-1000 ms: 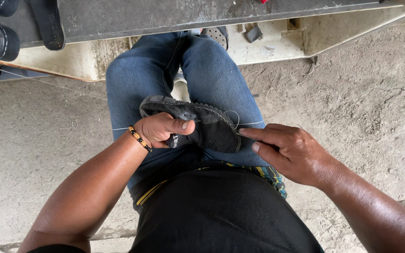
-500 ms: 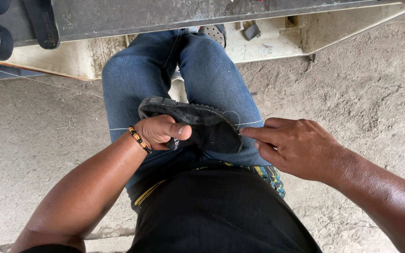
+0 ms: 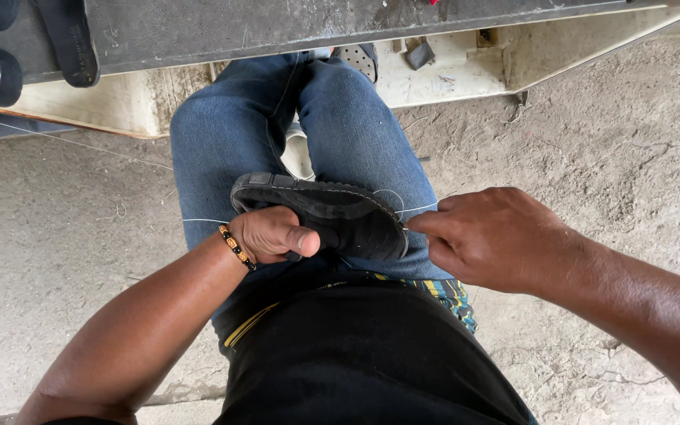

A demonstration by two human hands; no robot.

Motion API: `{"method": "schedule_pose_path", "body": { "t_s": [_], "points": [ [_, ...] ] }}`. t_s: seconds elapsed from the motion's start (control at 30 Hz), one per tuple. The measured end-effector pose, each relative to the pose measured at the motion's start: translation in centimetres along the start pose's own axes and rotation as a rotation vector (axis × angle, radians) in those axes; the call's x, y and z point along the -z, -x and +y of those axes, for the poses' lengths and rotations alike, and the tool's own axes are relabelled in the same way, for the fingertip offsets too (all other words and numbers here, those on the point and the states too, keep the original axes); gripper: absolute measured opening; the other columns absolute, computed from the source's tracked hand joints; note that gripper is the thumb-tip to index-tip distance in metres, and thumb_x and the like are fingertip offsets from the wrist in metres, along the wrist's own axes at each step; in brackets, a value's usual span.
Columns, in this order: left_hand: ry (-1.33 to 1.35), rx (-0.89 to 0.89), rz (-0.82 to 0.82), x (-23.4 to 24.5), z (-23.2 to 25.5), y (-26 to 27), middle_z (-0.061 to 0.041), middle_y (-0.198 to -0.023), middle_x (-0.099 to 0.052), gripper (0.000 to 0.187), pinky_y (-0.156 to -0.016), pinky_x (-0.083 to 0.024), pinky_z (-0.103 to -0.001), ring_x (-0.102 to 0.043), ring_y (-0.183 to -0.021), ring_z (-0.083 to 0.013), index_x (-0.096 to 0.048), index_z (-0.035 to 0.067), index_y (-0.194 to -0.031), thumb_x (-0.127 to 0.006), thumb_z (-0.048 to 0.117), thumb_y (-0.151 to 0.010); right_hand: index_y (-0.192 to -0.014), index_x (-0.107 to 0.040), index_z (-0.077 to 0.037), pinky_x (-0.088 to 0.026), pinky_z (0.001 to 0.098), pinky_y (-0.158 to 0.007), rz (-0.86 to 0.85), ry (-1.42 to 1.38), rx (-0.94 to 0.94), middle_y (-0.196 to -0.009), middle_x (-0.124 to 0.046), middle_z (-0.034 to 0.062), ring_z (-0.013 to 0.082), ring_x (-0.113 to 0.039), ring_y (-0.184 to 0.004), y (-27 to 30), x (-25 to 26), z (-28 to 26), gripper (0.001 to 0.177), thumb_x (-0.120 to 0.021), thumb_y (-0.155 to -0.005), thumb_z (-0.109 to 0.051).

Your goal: The person sits cross-legged on the floor and sews a black shoe using a needle and white thread. They repeatedly push the needle through the shoe's sole and pull the thread tight to secure the stitching.

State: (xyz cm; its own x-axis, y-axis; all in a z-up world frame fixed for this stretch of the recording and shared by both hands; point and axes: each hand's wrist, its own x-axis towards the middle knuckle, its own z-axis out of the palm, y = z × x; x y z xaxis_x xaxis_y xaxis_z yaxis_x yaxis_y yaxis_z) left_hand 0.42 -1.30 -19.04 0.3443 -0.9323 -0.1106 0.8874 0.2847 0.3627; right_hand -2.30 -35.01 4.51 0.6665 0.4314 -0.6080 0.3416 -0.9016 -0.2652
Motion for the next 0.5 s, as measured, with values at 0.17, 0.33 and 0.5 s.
{"method": "schedule_pose_path", "body": {
  "t_s": [0.17, 0.33, 0.5],
  "points": [
    [-0.107, -0.051, 0.037, -2.0, 0.4, 0.3, -0.029, -0.172, -0.056, 0.082, -0.131, -0.03, -0.082, -0.05, -0.158, -0.0521, -0.06, -0.006, -0.163, -0.095, 0.003, -0.088, -0.115, -0.078, -0.032, -0.07, 0.0499, -0.083, -0.023, 0.004, 0.017, -0.076, -0.076, 0.0012, 0.0297, -0.084, -0.083, -0.5, 0.4, -0.2, 0.027, -0.054, -0.109, -0.042],
    [-0.129, -0.045, 0.025, -3.2, 0.8, 0.1, -0.028, -0.173, -0.055, 0.081, -0.132, -0.026, -0.083, -0.049, -0.16, -0.051, -0.062, -0.005, -0.161, -0.095, 0.003, -0.088, -0.112, -0.076, -0.033, -0.069, 0.0467, -0.084, -0.045, 0.028, 0.017, -0.076, -0.077, -0.0029, 0.0256, -0.085, -0.083, -0.7, 0.3, -0.4, 0.027, -0.051, -0.111, -0.042],
    [-0.163, -0.051, 0.04, -3.8, 0.8, 0.1, -0.026, -0.172, -0.057, 0.081, -0.133, -0.025, -0.082, -0.049, -0.16, -0.0517, -0.066, -0.003, -0.159, -0.1, 0.006, -0.086, -0.108, -0.075, -0.027, -0.07, 0.0512, -0.09, -0.074, -0.049, -0.023, -0.078, -0.079, 0.0021, 0.0299, -0.086, -0.087, -0.8, 0.8, -1.1, 0.024, -0.055, -0.109, -0.04]
  ]
}}
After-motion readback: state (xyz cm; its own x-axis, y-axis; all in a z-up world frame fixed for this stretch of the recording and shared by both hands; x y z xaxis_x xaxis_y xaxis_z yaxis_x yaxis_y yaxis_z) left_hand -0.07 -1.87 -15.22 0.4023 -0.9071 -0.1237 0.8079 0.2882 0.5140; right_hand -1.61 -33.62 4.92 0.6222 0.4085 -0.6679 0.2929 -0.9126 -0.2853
